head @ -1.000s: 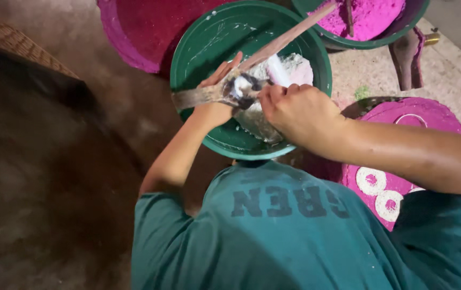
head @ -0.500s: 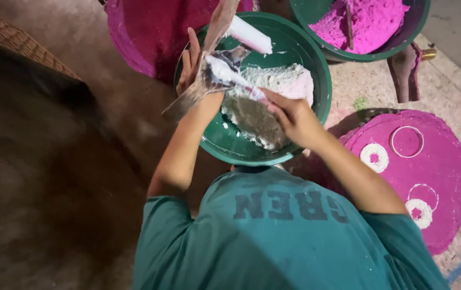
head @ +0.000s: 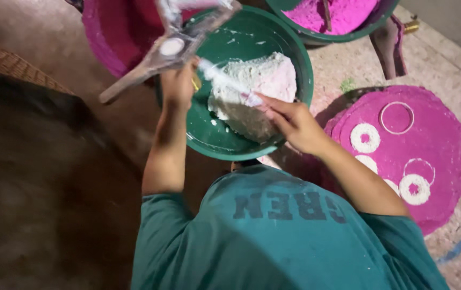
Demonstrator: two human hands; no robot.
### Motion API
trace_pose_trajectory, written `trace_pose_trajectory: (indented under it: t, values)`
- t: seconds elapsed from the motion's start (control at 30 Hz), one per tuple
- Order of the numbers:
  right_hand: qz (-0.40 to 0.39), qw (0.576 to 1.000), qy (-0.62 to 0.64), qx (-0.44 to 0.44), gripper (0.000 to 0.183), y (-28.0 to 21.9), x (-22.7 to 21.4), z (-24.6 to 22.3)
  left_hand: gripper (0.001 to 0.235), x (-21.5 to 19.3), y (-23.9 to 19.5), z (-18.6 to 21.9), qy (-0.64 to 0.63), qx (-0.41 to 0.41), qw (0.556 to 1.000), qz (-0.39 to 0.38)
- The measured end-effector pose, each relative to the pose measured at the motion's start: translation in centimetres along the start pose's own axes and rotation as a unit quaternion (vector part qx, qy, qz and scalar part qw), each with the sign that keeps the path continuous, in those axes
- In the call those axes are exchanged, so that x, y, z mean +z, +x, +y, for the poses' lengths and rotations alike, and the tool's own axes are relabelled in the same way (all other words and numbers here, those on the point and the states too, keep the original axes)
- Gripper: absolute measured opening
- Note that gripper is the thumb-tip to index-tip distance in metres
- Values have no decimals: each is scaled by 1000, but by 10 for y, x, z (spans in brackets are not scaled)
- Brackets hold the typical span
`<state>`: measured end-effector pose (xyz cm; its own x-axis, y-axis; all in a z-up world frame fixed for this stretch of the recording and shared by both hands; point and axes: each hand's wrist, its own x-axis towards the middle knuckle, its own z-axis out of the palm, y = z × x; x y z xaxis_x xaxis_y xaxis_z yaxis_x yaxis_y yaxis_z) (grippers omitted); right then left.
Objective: The person scoops white and pink powders into a handheld press, then uses a hammer to strike the press and form ring-shaped items on a pink glittery mat. The person repeats this process, alternating between white and pink powders, and arranges the finished items on the mat.
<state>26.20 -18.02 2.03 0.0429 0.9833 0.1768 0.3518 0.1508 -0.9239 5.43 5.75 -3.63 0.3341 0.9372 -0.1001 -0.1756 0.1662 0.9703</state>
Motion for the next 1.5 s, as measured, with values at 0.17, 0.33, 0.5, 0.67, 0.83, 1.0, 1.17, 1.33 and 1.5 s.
trace_pose_trajectory:
  t: [0.17,0.33,0.5,0.67,0.83,1.0,1.17,1.33,1.5]
  values:
    - [-38,966,133,217,59,-1,-44,18,21,20,-21,6,-145,109,980,-75]
    - [105,988,68,-96,74,-3,-81,2,54,111,-91,5,-215,222,788,-533]
    - [266,889,353,-121,97,-84,-107,-36,49,194,-178,-14,-250,-316,749,-526]
    - [237,958,128,-100,78,-174,-145,-93,53,227,-185,7,170,54,788,-589]
    - [146,923,-252,-253,66,-235,-131,-97,36,252,-213,26,381,73,684,-618]
    - [195,950,-194,-149,71,-273,-119,-72,33,271,-240,24,71,-17,748,-660]
    - [251,968,-2,11,94,-320,-136,-59,39,331,-228,-14,352,199,581,-706]
    - [117,919,321,196,108,-358,-142,-31,65,351,-178,-76,234,46,636,-734]
    - [250,914,260,185,98,-387,-107,-24,60,367,-68,-183,286,-14,756,-588]
